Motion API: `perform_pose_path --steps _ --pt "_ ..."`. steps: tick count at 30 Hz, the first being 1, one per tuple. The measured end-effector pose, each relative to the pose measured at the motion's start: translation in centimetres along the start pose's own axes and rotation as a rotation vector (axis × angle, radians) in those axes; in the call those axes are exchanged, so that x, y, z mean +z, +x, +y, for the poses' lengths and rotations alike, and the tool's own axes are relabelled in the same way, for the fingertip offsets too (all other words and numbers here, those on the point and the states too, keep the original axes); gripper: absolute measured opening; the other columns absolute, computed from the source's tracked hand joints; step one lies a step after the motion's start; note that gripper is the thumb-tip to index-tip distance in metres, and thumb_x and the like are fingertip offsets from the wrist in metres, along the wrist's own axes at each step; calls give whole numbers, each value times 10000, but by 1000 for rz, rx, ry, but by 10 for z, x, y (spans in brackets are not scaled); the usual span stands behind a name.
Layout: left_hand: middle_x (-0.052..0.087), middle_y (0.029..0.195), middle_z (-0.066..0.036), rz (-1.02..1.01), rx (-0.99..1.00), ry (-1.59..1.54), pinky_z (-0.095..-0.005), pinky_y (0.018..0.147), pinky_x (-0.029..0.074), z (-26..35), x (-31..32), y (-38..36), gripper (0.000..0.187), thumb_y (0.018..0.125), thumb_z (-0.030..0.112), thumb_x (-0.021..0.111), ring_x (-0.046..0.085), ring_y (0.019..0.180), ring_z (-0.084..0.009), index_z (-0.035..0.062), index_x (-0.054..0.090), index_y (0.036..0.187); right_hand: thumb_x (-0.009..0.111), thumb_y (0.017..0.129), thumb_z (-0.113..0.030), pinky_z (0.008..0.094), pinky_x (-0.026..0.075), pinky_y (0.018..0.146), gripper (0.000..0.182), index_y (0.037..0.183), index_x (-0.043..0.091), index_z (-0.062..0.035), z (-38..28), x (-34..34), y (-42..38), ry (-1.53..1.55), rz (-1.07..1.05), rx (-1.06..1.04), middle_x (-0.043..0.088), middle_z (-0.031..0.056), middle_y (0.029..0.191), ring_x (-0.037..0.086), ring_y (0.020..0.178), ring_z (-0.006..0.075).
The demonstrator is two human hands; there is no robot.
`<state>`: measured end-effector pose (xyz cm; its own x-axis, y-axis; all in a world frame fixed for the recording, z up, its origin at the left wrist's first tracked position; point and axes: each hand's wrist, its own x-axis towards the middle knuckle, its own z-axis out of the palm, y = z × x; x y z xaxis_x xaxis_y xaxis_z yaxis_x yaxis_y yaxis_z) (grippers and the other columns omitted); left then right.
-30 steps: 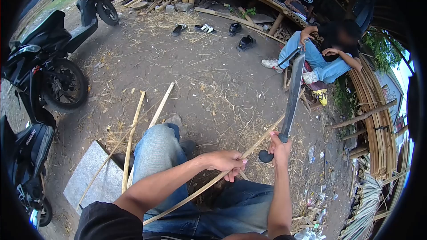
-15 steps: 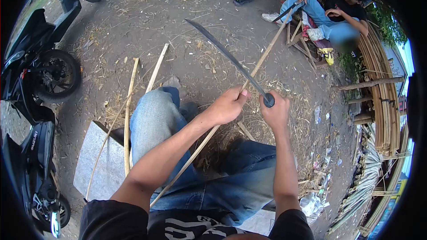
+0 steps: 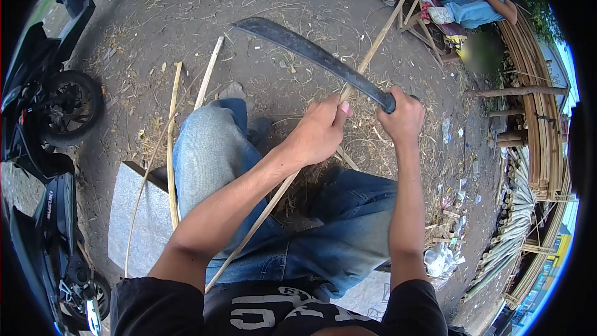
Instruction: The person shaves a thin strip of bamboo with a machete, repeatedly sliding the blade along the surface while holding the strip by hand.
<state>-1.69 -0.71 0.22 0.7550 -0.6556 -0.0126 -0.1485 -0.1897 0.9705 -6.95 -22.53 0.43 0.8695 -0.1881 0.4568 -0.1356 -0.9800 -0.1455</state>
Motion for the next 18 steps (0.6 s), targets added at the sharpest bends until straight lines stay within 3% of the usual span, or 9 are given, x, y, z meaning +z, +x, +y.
perform_pose_path --steps 2,6,8,9,11,12,14,18 --pt "517 654 -124 -15 -28 -23 -404 604 427 3 0 -3 309 1081 215 413 521 595 -214 -29 602 1062 690 793 -181 479 504 595 123 807 665 -62 17 -1 9 -136 -11 213 651 187 665 656 631 395" --pt "512 639 -125 -22 -48 -59 -411 596 424 2 -2 1 324 1084 228 408 508 573 -219 -29 603 1061 685 799 -199 491 508 614 156 813 665 -45 36 0 17 -233 59 311 646 208 663 658 652 411" --pt "554 656 -158 -44 -78 0 -416 604 439 3 -3 4 334 1085 229 399 550 583 -253 -36 601 1066 676 814 -223 497 528 625 171 805 663 -52 30 -2 9 -159 -76 337 679 206 703 667 667 433" --pt "554 656 -158 -37 -77 -2 -416 604 439 2 -3 6 334 1085 229 399 550 583 -253 -36 601 1066 676 814 -223 497 528 625 171 805 663 -52 22 -2 5 -158 -75 330 679 206 703 667 667 433" --pt "622 730 -231 -5 -117 4 -453 654 467 -3 -1 5 293 1072 181 418 640 678 -371 -55 593 1063 682 788 -204 491 525 613 141 798 665 -64 -1 3 -8 9 -171 185 675 190 690 665 653 421" --pt "622 730 -231 -14 -135 5 -453 654 467 -8 3 2 293 1072 181 418 640 678 -371 -55 593 1063 682 788 -204 491 525 613 141 798 665 -64 -11 6 -13 15 -188 196 675 190 690 665 653 421" --pt "640 818 -300 79 69 20 -508 719 478 -15 8 2 232 1046 111 449 643 827 -488 -82 577 1067 694 737 -178 477 517 593 118 766 642 -77 -25 5 -16 99 -172 33 658 160 658 657 624 395" --pt "623 792 -326 104 169 93 -552 693 468 -17 10 5 182 1021 60 472 611 828 -533 -104 541 1058 703 685 -150 463 508 575 129 737 606 -84 -13 11 -6 103 -181 34 637 132 629 646 595 369"
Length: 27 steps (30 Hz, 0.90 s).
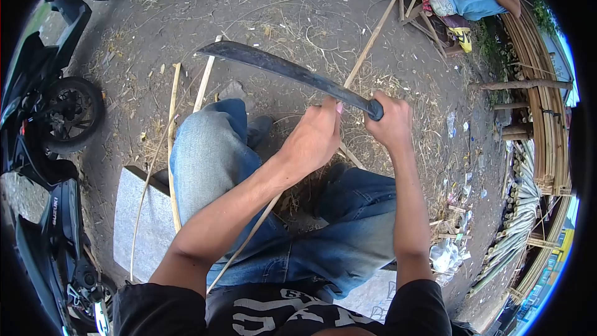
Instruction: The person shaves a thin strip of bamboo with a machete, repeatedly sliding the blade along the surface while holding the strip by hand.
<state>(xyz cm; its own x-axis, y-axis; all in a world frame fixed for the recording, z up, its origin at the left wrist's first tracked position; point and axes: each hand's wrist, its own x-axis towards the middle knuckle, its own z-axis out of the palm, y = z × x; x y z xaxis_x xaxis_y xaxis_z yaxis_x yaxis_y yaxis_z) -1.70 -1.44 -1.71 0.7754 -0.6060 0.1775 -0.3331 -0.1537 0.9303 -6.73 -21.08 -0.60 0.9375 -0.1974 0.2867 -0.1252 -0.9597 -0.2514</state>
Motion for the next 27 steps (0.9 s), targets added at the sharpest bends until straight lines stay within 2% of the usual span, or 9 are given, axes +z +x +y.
perform_pose_path --steps 3,5,9,12,18,21,23,25,27 --pt "596 708 -330 -53 -75 101 -563 607 453 0 1 3 163 1014 45 473 614 725 -530 -115 497 1029 695 730 -142 454 473 545 119 727 602 -68 10 4 4 -62 41 -23 604 150 605 622 568 367" --pt "572 637 -320 10 26 136 -563 534 428 -5 6 6 154 1011 37 476 601 640 -526 -113 466 979 690 721 -134 462 479 551 110 725 598 -74 13 -1 9 -116 75 -90 603 147 604 617 564 371" --pt "563 613 -310 3 33 145 -562 524 428 3 2 0 161 1008 33 481 597 611 -522 -112 461 942 693 733 -143 476 492 571 103 754 623 -70 29 -5 16 -123 109 -31 622 157 624 625 584 383" --pt "568 604 -298 8 2 118 -559 516 429 11 -2 -10 172 1011 40 480 601 598 -515 -103 466 917 644 798 -178 538 536 735 175 914 710 -65 63 -16 34 -250 78 372 696 242 784 686 792 451" --pt "575 600 -278 -19 -93 134 -526 524 440 4 1 -11 227 1038 108 465 602 576 -489 -82 515 923 650 827 -219 544 531 759 216 932 713 -42 87 -13 21 -261 118 514 692 271 820 682 838 458" --pt "578 615 -249 -12 -189 -16 -473 545 440 10 -2 -4 263 1055 163 450 616 560 -416 -65 563 987 680 808 -234 523 526 719 213 890 709 -39 72 -9 11 -66 22 419 691 249 800 677 778 447" --pt "563 622 -182 6 -283 -139 -412 563 430 15 -6 -1 289 1065 204 446 583 540 -266 -43 592 1024 690 795 -226 510 520 690 193 856 699 -43 47 -8 7 15 -8 369 682 229 763 668 732 434" --pt "542 631 -134 -8 -305 -136 -389 560 421 19 -7 1 282 1066 206 452 543 541 -209 -40 584 1029 700 783 -219 496 513 660 177 821 689 -47 29 -4 0 101 -26 320 674 208 726 659 687 421" --pt "521 640 -86 -22 -318 -132 -366 558 412 19 -5 4 274 1067 209 459 504 543 -152 -37 576 1034 699 749 -175 474 500 609 118 776 666 -65 17 1 -5 117 8 97 642 168 651 637 615 387"
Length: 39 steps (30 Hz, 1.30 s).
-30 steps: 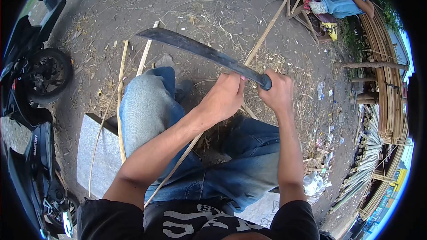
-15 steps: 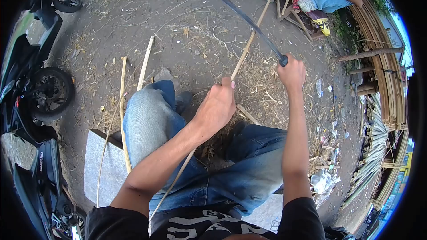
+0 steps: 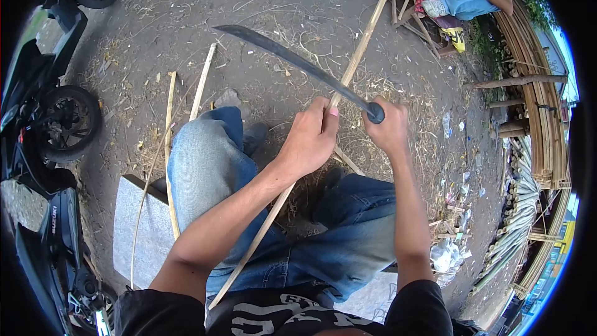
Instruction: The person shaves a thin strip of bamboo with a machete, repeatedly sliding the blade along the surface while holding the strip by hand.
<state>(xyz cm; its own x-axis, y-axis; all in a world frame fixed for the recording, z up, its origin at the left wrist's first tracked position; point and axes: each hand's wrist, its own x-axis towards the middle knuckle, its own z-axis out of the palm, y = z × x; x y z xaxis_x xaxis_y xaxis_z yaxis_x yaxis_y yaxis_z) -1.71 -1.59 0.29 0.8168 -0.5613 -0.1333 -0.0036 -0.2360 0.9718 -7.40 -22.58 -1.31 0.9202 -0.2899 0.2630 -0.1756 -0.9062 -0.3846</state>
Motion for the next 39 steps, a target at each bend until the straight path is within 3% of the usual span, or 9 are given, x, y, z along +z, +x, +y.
perform_pose_path --steps 5,9,17,23,25,28,33,38,39 --pt "453 698 30 -103 65 -195 -268 492 352 -13 10 4 226 1076 209 463 430 570 -50 3 543 1117 698 657 -100 419 496 561 108 744 635 -104 13 -1 8 -68 140 -194 628 100 613 645 585 309" --pt "457 731 39 -148 46 -231 -239 468 329 -25 18 10 231 1079 221 456 393 561 -28 11 542 1122 722 626 -88 414 489 556 178 770 621 -116 30 1 25 -105 189 -378 637 79 636 637 587 298" --pt "451 761 50 -148 12 -232 -217 464 325 -19 25 12 257 1081 258 452 385 566 -17 27 524 1170 746 607 -90 420 487 568 219 763 592 -101 55 6 36 -89 266 -447 632 78 645 634 598 309" --pt "424 746 56 -173 -18 -302 -217 460 320 -12 22 8 241 1082 264 446 374 557 -25 48 523 1158 756 632 -119 431 505 595 214 789 612 -96 72 5 41 -109 301 -406 653 100 674 655 635 323" --pt "418 743 58 -179 -14 -305 -217 459 317 -13 18 4 232 1083 264 443 371 555 -26 55 521 1147 746 696 -179 454 524 620 199 845 649 -89 90 -2 47 -244 292 57 668 136 681 678 670 352" --pt "409 737 60 -173 -42 -278 -215 446 299 -24 20 -2 213 1084 261 436 356 544 -23 67 515 1124 718 747 -218 478 530 616 186 874 676 -90 100 -12 43 -336 222 87 670 157 669 685 673 378" --pt "390 723 63 -182 -133 -353 -213 398 233 -22 9 9 201 1088 254 409 296 489 -10 78 505 1103 700 729 -177 467 521 588 159 861 674 -93 59 -9 33 -419 222 2 665 133 657 670 627 362" --pt "365 698 66 -229 -227 -469 -215 400 217 -5 5 0 211 1092 264 390 282 487 -13 82 494 1065 691 696 -134 448 507 580 116 796 644 -101 38 -6 30 -149 148 -392 638 102 624 638 572 314" --pt "355 689 67 -250 -225 -480 -217 400 211 -7 6 -3 213 1094 265 385 278 486 -14 84 489 1049 703 705 -148 467 506 592 121 791 645 -87 55 -7 36 -203 167 -339 652 121 647 647 598 332"
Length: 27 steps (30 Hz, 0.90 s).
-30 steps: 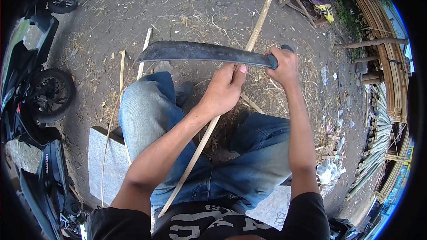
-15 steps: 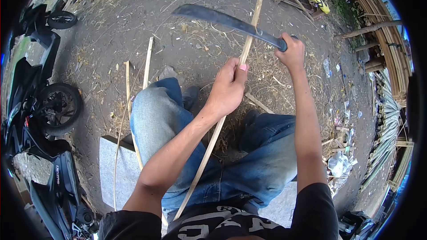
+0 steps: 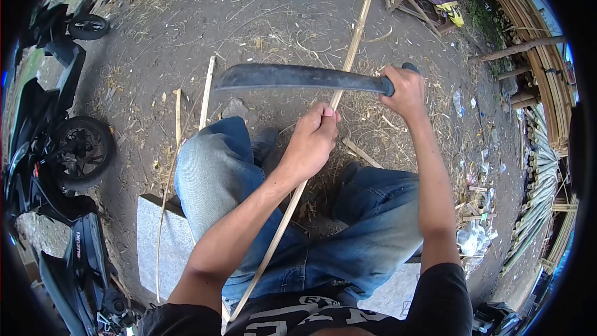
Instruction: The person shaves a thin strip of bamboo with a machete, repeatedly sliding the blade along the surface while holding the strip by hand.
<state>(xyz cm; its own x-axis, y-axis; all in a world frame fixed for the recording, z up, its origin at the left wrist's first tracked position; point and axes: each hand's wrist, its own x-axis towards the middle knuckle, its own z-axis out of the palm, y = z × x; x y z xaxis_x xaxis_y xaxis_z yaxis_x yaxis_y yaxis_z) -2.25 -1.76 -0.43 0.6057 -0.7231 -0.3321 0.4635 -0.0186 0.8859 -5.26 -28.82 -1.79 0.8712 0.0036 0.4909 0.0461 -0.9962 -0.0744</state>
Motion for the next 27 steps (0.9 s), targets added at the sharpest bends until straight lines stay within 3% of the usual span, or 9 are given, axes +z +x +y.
perform_pose_path --steps 1,3,7,12,14,19,22,24,27 --pt "355 689 67 -6 -10 6 -217 400 211 -1 0 0 213 1094 265 385 278 486 -14 84 489 1049 703 705 -148 467 506 592 121 791 645 -87 26 3 -2 1 -1 13 652 121 647 647 598 332" --pt "337 681 72 -25 -1 58 -221 399 201 3 4 4 211 1095 264 381 267 485 -14 93 478 1020 686 735 -150 485 508 607 105 799 646 -76 71 8 -5 -24 -27 497 672 143 688 661 632 357" --pt "335 683 74 11 -2 6 -223 399 201 -15 16 23 217 1097 268 378 263 486 -15 102 470 990 655 765 -142 502 508 616 75 807 650 -80 44 -1 -6 -319 -71 459 684 155 714 668 654 375" --pt "332 688 76 -5 -154 -8 -225 404 199 -2 10 6 247 1101 301 377 257 489 -18 123 450 946 630 772 -164 496 521 613 83 798 641 -86 2 -3 2 -86 -146 108 695 136 724 681 674 376" --pt "326 686 80 -51 -154 -18 -223 405 182 7 9 -5 255 1101 317 387 248 488 -18 127 451 943 624 775 -165 501 533 646 104 831 662 -86 26 0 -1 -93 -117 175 701 158 753 687 715 391" --pt "326 681 80 -182 -224 -66 -220 403 181 13 -2 -18 253 1099 327 397 239 483 -14 131 452 948 617 806 -199 537 537 857 293 957 719 31 134 14 -39 -195 15 1144 702 313 949 674 953 489" --pt "348 679 73 -160 -201 -120 -215 376 191 18 -8 -17 230 1099 308 396 238 458 -12 124 470 982 603 807 -183 510 563 706 276 862 689 74 203 64 -95 -166 123 1305 714 273 897 717 799 411" --pt "354 676 68 -168 -176 -144 -215 364 201 19 -16 -15 234 1099 303 392 241 449 -16 112 473 989 571 825 -130 404 464 467 183 781 655 27 179 52 -91 632 258 1538 603 115 678 587 523 201" --pt "388 676 53 -163 -127 -128 -218 336 253 16 -16 -13 252 1101 285 379 291 425 -25 70 477 1013 515 832 -72 340 399 427 166 848 646 29 154 62 -75 941 364 1536 534 71 677 486 468 161"
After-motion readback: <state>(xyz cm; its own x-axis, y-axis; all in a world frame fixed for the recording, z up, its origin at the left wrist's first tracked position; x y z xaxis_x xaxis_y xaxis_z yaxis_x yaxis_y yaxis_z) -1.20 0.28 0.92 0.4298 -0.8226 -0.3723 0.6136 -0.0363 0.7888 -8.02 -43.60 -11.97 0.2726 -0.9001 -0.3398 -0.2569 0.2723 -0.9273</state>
